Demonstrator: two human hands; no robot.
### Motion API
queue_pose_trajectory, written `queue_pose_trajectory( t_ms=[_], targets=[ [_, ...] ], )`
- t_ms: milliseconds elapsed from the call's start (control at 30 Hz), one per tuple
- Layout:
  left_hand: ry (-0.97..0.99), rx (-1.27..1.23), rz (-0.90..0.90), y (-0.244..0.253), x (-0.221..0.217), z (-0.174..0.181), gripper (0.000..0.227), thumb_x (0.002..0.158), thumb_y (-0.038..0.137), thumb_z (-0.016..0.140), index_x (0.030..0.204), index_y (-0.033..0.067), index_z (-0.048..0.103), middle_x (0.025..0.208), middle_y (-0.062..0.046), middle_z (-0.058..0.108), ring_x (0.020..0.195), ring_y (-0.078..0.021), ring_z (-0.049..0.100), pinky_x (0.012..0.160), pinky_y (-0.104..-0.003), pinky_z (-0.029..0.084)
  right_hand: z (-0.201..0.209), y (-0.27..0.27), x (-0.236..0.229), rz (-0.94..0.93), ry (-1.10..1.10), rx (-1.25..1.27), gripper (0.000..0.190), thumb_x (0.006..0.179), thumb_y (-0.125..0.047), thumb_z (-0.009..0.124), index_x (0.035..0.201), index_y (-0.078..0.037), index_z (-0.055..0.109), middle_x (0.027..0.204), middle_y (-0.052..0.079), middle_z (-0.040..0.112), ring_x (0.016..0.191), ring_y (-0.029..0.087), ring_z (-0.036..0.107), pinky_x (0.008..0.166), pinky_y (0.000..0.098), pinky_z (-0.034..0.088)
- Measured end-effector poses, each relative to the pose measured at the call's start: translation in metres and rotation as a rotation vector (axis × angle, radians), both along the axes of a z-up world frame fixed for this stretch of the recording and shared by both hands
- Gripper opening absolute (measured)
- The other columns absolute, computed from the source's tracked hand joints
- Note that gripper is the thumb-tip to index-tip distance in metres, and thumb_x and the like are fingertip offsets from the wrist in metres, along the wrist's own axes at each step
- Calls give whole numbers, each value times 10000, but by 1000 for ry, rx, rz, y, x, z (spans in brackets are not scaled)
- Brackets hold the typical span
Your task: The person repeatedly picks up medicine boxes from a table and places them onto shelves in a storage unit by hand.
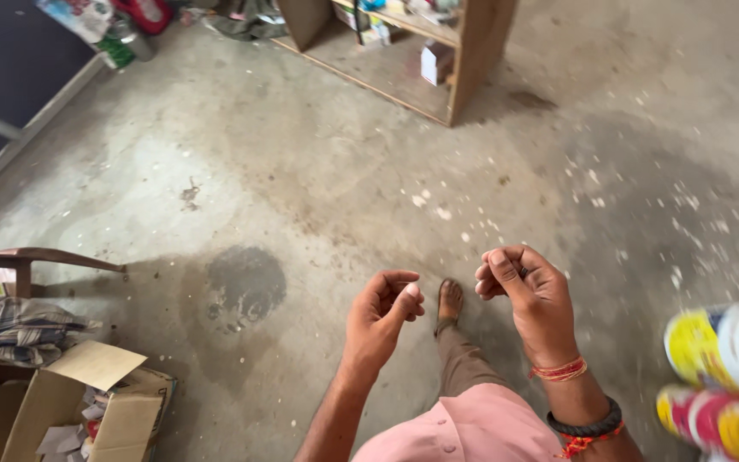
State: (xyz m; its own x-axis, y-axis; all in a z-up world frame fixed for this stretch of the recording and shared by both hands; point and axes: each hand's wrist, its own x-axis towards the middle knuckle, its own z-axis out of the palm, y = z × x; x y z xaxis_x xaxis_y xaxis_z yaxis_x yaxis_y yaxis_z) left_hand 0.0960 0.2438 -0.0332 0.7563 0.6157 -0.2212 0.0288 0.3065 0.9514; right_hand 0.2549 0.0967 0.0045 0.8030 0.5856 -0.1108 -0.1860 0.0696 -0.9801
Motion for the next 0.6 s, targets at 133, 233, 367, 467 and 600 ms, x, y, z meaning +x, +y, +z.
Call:
queue_pose_trajectory(
  t_ms=[133,233,367,467,600],
  targets=[
    [8,48,111,74,67,19,242,992,144,643,1192,10,661,934,-48,707,821,-129,680,739,-279,547,5,83,78,80,6,54,229,1027,-224,638,1010,-3,698,861,64,706,742,140,672,683,298,566],
    [53,83,154,121,117,46,246,992,161,642,1192,21,665,932,-42,712,835,-123,686,758,-278,562,17,143,137,129,-16,55,232,1027,-236,622,1029,-17,696,860,56,711,739,134,672,684,290,565],
    [61,69,190,178,163,58,249,987,163,646,1194,27,663,941,-40,710,846,-126,697,775,-284,572,26,216,192,217,-19,37,236,1025,-233,633,1023,-6,697,860,57,709,741,137,669,683,289,557],
    [45,26,223,226,192,47,253,975,154,651,1192,24,665,941,-40,708,841,-125,694,774,-280,575,23,268,230,246,-17,42,233,1022,-231,637,1021,-6,699,861,55,709,740,137,670,683,288,558],
    [10,-9,233,306,241,22,248,976,149,656,1185,16,671,934,-41,705,842,-115,682,771,-270,576,7,342,283,197,-2,28,228,1009,-224,650,1017,-2,703,853,59,707,734,138,667,670,291,555]
  ],
)
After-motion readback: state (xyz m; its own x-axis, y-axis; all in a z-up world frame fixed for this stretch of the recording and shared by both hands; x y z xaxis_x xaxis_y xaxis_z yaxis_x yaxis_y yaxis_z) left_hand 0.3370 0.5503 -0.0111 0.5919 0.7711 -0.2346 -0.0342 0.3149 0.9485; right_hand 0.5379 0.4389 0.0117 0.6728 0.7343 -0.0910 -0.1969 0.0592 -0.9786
